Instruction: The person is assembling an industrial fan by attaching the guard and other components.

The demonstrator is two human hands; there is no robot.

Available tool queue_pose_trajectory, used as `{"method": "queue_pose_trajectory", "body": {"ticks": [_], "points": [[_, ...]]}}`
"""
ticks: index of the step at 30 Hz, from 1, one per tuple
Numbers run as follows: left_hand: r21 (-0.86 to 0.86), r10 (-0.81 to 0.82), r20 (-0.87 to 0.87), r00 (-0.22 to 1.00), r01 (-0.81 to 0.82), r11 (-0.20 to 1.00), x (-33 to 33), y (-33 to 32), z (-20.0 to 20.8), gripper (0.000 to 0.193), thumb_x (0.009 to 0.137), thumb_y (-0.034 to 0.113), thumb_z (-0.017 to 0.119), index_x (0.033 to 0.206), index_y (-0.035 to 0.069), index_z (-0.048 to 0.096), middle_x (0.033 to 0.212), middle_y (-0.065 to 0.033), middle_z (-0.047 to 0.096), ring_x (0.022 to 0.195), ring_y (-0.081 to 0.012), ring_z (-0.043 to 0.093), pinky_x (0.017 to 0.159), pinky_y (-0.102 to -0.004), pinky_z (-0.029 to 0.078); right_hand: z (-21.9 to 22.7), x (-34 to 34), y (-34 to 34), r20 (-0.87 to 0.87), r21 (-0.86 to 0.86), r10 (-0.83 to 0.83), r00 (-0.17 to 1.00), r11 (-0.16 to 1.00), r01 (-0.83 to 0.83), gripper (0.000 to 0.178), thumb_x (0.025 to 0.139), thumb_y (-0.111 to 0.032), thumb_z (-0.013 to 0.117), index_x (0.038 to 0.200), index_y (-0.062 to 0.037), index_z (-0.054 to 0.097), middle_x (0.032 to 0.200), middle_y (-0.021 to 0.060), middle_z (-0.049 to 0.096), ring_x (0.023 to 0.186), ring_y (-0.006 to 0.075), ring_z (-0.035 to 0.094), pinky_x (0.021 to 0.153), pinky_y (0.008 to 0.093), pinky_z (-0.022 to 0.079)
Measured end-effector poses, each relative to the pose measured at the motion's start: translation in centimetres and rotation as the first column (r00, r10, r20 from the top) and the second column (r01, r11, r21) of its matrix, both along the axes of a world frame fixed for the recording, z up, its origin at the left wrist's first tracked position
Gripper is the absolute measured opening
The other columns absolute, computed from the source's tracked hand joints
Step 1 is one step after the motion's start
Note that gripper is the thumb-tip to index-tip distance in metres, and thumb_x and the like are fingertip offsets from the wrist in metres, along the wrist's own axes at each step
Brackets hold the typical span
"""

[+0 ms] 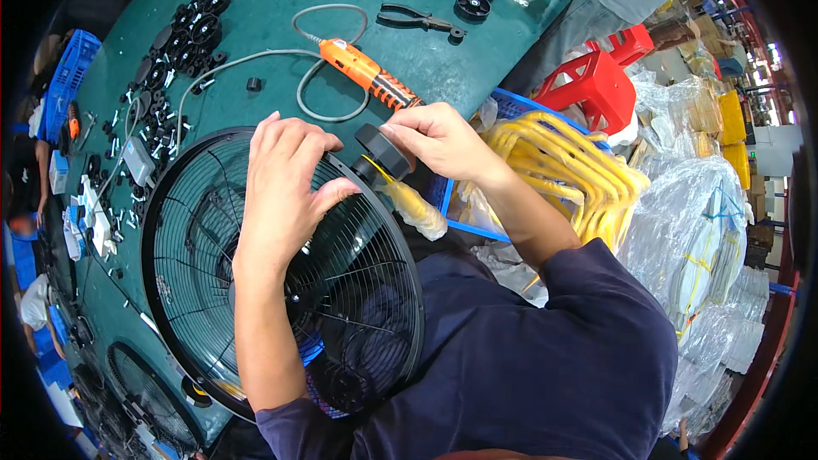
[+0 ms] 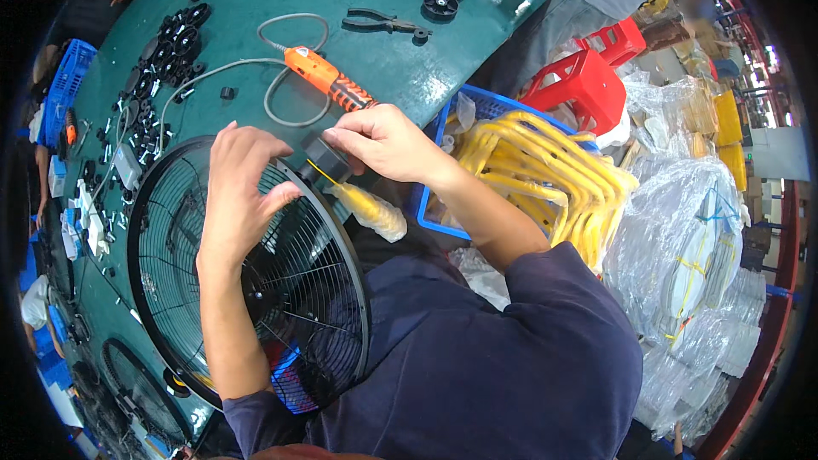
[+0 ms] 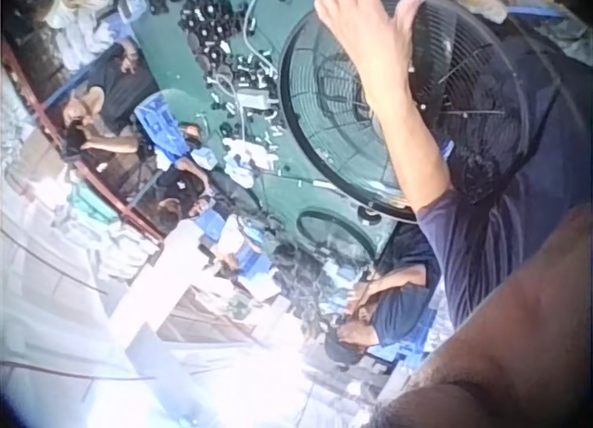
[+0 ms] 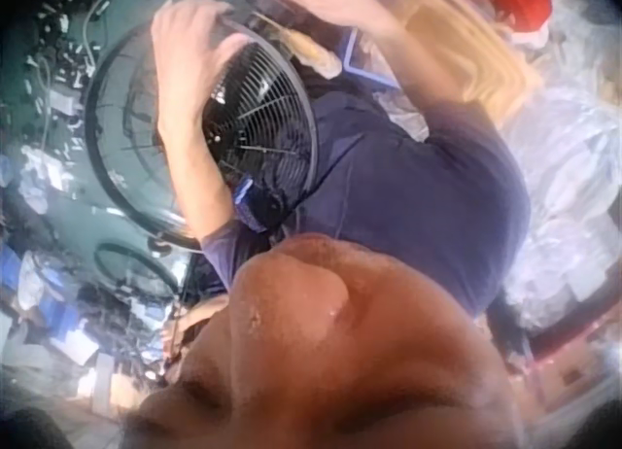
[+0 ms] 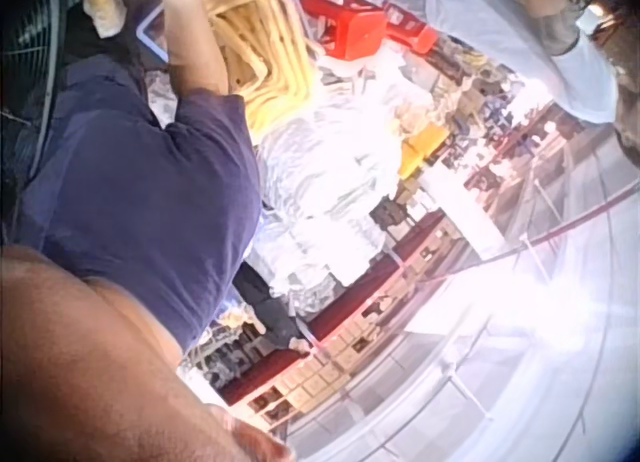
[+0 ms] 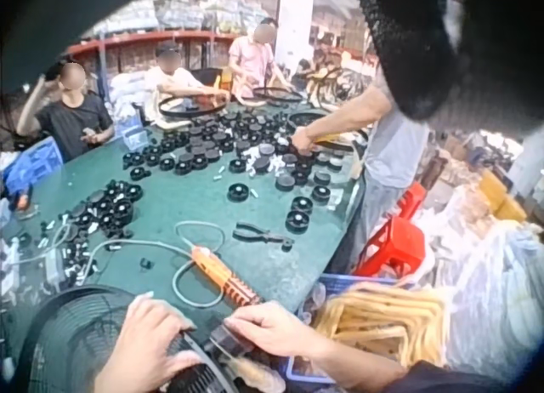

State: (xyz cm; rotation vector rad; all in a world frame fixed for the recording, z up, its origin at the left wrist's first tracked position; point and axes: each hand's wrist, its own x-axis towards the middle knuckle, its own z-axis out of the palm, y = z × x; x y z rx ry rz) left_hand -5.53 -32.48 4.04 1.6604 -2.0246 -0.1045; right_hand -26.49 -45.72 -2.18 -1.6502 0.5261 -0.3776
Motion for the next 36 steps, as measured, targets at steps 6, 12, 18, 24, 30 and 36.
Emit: {"method": "queue_pose_trajectory", "body": {"ticks": [6, 12, 18, 24, 30, 36], "points": [[-0.004, -0.002, -0.010, 1.000, 0.002, 1.000, 0.0, 0.0, -0.2, 0.057, 0.076, 0.055, 0.066, 0.102, 0.004, 0.062, 0.096, -0.0090, 0.060, 0.104, -0.0330, 0.056, 0.109, -0.0535, 0.035, 1.1, 0.1, 1.2, 0.066, 0.156, -0.154, 0.986, 0.977, 0.142, 0.020, 0.100, -0.018, 0.060, 0.110, -0.0030, 0.070, 0.077, -0.0003, 0.063, 0.066, 0.0045, 0.056, 0.053, 0.0244, 0.046], [0.004, -0.003, -0.007, 1.000, 0.003, 1.000, 0.1, 0.1, 0.0, 0.055, 0.075, 0.053, 0.067, 0.101, 0.004, 0.063, 0.097, -0.0081, 0.061, 0.104, -0.0318, 0.056, 0.109, -0.0528, 0.035, 1.0, -0.1, 0.9, 0.083, 0.020, -0.114, 0.990, 0.993, 0.113, 0.021, 0.100, -0.019, 0.061, 0.110, -0.0032, 0.071, 0.076, 0.0004, 0.063, 0.068, 0.0035, 0.056, 0.051, 0.0226, 0.045], [0.016, 0.001, -0.017, 1.000, -0.001, 1.000, 0.1, 0.2, 0.0, 0.052, 0.074, 0.049, 0.070, 0.100, 0.005, 0.063, 0.099, -0.0078, 0.061, 0.105, -0.0312, 0.056, 0.110, -0.0529, 0.035, 0.4, -0.7, -0.4, -0.159, 0.125, 0.001, 0.987, 0.992, 0.019, 0.033, 0.097, -0.023, 0.064, 0.124, -0.0042, 0.067, 0.086, 0.0043, 0.065, 0.069, 0.0049, 0.057, 0.057, 0.0223, 0.048], [-0.008, -0.014, -0.003, 1.000, 0.014, 1.000, 0.1, 0.1, -0.2, 0.053, 0.074, 0.051, 0.069, 0.100, 0.005, 0.063, 0.097, -0.0078, 0.061, 0.103, -0.0316, 0.056, 0.109, -0.0529, 0.036, 0.5, -0.9, 0.3, 0.338, 0.221, 0.117, 0.934, 0.955, -0.200, 0.072, 0.087, -0.029, 0.075, 0.147, -0.0013, 0.046, 0.126, 0.0106, 0.059, 0.081, 0.0077, 0.062, 0.065, 0.0217, 0.053], [-0.009, -0.033, 0.060, 0.998, 0.033, 0.999, -0.5, -0.3, 0.2, 0.045, 0.069, 0.035, 0.078, 0.099, 0.005, 0.063, 0.095, -0.0084, 0.061, 0.101, -0.0302, 0.058, 0.108, -0.0515, 0.039, 1.9, 0.7, -0.8, -0.052, 0.187, 0.094, 0.994, 0.979, -0.083, 0.044, 0.101, -0.048, 0.055, 0.099, -0.0052, 0.066, 0.065, 0.0002, 0.059, 0.046, 0.0073, 0.052, 0.043, 0.0227, 0.040], [0.031, -0.039, 0.015, 0.999, 0.039, 0.999, -0.8, -0.4, 1.1, 0.046, 0.071, 0.038, 0.077, 0.101, 0.006, 0.064, 0.097, -0.0080, 0.062, 0.103, -0.0300, 0.057, 0.111, -0.0523, 0.033, 1.6, -0.8, -1.5, 0.081, 0.160, 0.171, 0.982, 0.970, -0.182, 0.050, 0.093, -0.042, 0.068, 0.129, -0.0073, 0.062, 0.098, 0.0078, 0.066, 0.065, 0.0098, 0.062, 0.056, 0.0249, 0.049]]}}
